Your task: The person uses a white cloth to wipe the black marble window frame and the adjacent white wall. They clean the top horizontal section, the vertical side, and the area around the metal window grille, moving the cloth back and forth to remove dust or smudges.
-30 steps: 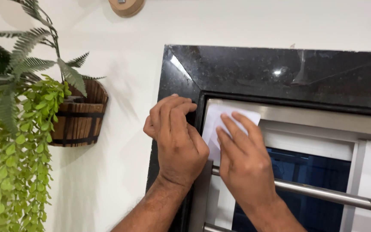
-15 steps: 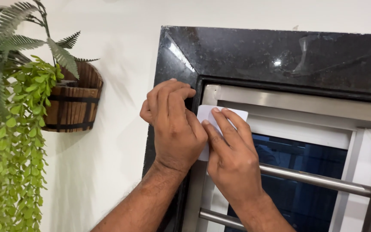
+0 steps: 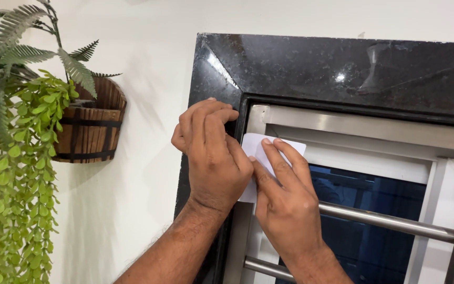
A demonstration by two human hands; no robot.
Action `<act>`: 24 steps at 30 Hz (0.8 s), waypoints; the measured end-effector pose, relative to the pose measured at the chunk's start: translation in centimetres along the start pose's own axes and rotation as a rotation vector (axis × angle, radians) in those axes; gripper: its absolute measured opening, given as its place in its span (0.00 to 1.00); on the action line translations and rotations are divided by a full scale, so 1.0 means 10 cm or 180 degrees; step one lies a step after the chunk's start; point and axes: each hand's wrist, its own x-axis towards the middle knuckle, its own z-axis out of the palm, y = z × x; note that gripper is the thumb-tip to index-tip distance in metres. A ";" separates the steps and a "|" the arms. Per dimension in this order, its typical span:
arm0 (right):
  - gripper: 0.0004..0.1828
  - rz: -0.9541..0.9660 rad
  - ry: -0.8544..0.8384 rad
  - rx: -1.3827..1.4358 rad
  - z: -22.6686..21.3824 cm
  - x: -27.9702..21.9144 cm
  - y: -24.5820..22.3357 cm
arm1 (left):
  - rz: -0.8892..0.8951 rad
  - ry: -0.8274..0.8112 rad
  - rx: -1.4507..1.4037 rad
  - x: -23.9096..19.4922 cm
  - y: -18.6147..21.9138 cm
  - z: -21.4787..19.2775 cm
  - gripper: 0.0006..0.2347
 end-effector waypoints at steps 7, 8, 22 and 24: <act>0.17 -0.0035 -0.0077 -0.0029 -0.03 -0.17 -0.05 | -0.0076 0.0030 -0.0037 0.02 0.00 -0.02 0.18; 0.16 -0.0080 -0.0065 -0.0025 -0.03 -0.17 -0.03 | -0.0077 0.0026 -0.0018 0.02 0.01 -0.02 0.19; 0.14 -0.0104 0.0210 -0.0288 0.11 0.06 0.11 | 0.0185 -0.0303 0.0325 0.09 -0.10 -0.06 0.23; 0.13 -0.0101 0.0211 -0.0297 0.10 0.07 0.11 | 0.0321 -0.0357 0.0353 0.15 -0.18 -0.12 0.22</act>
